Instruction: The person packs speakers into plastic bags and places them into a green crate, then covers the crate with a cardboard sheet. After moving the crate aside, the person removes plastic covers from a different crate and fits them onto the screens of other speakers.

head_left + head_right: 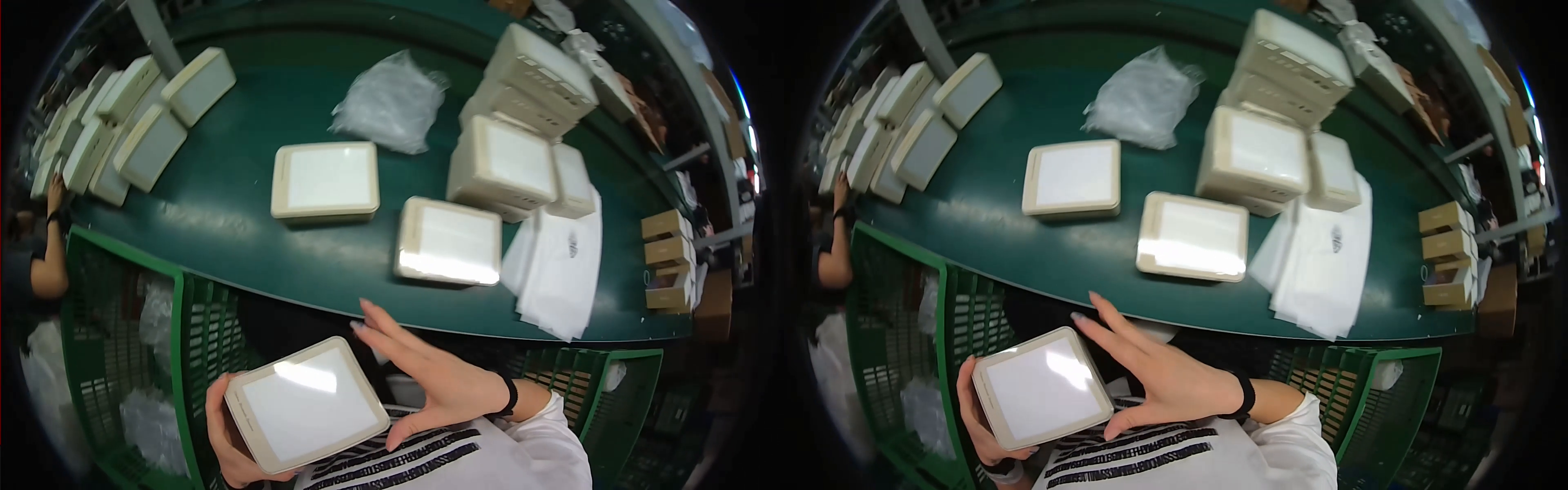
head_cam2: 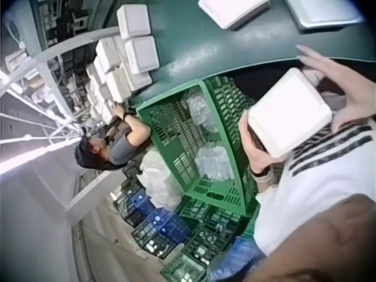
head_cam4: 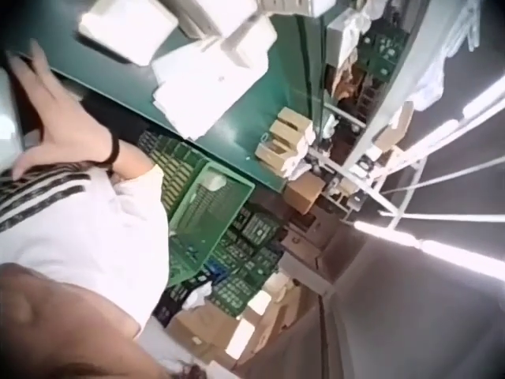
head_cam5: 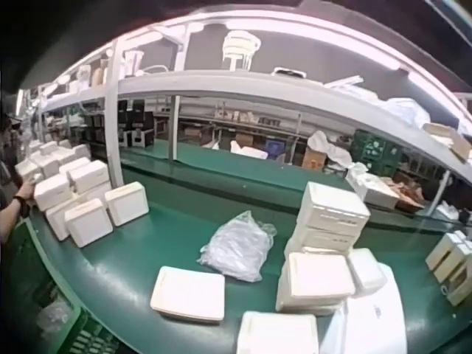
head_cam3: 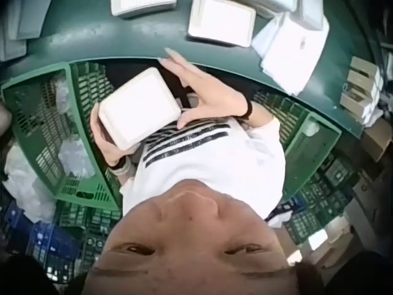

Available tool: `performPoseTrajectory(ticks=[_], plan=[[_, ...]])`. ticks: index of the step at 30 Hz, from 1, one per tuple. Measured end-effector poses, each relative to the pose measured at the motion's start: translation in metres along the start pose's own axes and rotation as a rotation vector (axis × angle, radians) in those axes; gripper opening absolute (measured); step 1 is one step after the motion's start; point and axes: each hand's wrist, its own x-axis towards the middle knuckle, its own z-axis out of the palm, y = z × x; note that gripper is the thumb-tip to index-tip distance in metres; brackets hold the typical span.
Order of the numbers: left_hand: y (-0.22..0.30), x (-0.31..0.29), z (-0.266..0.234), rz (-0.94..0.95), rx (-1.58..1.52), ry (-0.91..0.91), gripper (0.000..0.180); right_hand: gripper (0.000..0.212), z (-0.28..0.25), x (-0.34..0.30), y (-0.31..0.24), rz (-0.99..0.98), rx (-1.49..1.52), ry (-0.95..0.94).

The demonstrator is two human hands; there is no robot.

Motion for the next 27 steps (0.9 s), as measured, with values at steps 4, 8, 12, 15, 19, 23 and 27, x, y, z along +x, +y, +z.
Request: performPoseTrajectory(ticks=[4,8,12,15,19,23,27], plan=[[-0.001,0.072,0.043,0.229,0.011,-0.252,0.135,0.087,-0.019,-0.027,-0.023,0.256,0.694,0.248],[0.028,0.178,0.131,0.615,0.399,-0.401,0.118,0.063,-0.07,-0.034,-0.003,0.045,0.28,0.787],[0.029,0.276,0.227,0.797,0.385,-0.543,0.116,0.055,-0.154,-0.031,0.033,0.006,0.139,1.065],[0.016,0.308,0.262,0.708,0.435,-0.628,0.114,0.054,-0.19,-0.029,0.06,0.032,0.124,1.126],[-0.005,0.296,0.247,0.63,0.463,-0.41,0.102,0.055,-0.173,-0.041,0.068,-0.018,0.219,1.277],[-0.036,0.204,0.199,0.295,0.206,-0.209,0.065,0.059,-0.09,-0.061,0.072,0.129,0.449,1.163],[-0.061,0.161,0.201,0.036,0.165,-0.195,0.059,0.06,-0.033,-0.046,0.101,0.293,0.422,1.063]])
